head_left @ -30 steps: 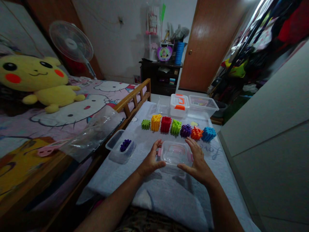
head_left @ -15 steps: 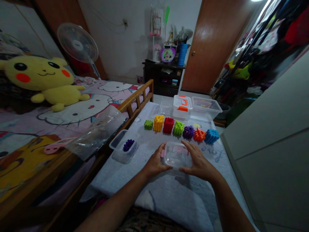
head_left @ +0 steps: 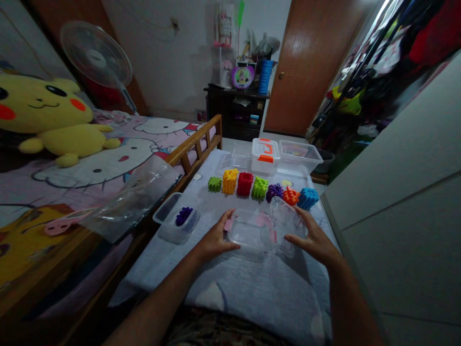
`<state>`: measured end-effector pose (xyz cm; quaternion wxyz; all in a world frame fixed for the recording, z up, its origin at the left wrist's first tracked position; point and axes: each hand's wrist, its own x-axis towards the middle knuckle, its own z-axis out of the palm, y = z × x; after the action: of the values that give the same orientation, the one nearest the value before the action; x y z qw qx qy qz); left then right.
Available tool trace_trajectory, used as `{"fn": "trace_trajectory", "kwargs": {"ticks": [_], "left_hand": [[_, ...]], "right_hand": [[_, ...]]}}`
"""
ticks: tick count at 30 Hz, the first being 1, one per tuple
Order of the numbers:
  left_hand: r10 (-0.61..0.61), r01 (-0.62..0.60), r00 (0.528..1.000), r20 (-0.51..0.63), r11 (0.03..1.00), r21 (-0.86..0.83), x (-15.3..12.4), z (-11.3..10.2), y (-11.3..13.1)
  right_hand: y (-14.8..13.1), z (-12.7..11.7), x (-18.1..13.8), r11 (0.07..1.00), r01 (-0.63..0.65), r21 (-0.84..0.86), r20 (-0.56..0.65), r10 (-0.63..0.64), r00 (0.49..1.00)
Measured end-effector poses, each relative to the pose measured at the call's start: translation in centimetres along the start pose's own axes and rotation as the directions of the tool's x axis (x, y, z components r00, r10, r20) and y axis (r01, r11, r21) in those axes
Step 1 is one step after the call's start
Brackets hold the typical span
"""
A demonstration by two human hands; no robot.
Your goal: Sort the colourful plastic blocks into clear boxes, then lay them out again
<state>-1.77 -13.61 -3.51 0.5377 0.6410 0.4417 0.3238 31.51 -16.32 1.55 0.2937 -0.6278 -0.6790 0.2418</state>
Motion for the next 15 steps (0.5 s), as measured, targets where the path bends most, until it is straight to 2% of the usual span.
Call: {"fn": "trace_trajectory", "kwargs": {"ticks": [7, 11, 15], "left_hand": [[-0.021, 0.021, 1.0, 0.006, 1.0, 0.013, -0.3, -0.1, 0.1], [-0.002, 0.002, 1.0, -0.007, 1.0, 0.022, -0.4, -0.1, -0.1], [-0.006, 0.006, 1.0, 0.008, 0.999, 0.046, -0.4, -0.2, -0.3]], "right_hand": [[3.7, 0.4, -0.9, 0.993, -0.111, -0.045, -0.076, 0.108, 0.991], [5.4, 1.4, -1.0, 0.973, -0.114, -0.199, -0.1, 0.095, 0.99], [5.9, 2.8, -1.2, 0.934, -0.111, -0.338, -0.128, 0.072, 0.989]]}}
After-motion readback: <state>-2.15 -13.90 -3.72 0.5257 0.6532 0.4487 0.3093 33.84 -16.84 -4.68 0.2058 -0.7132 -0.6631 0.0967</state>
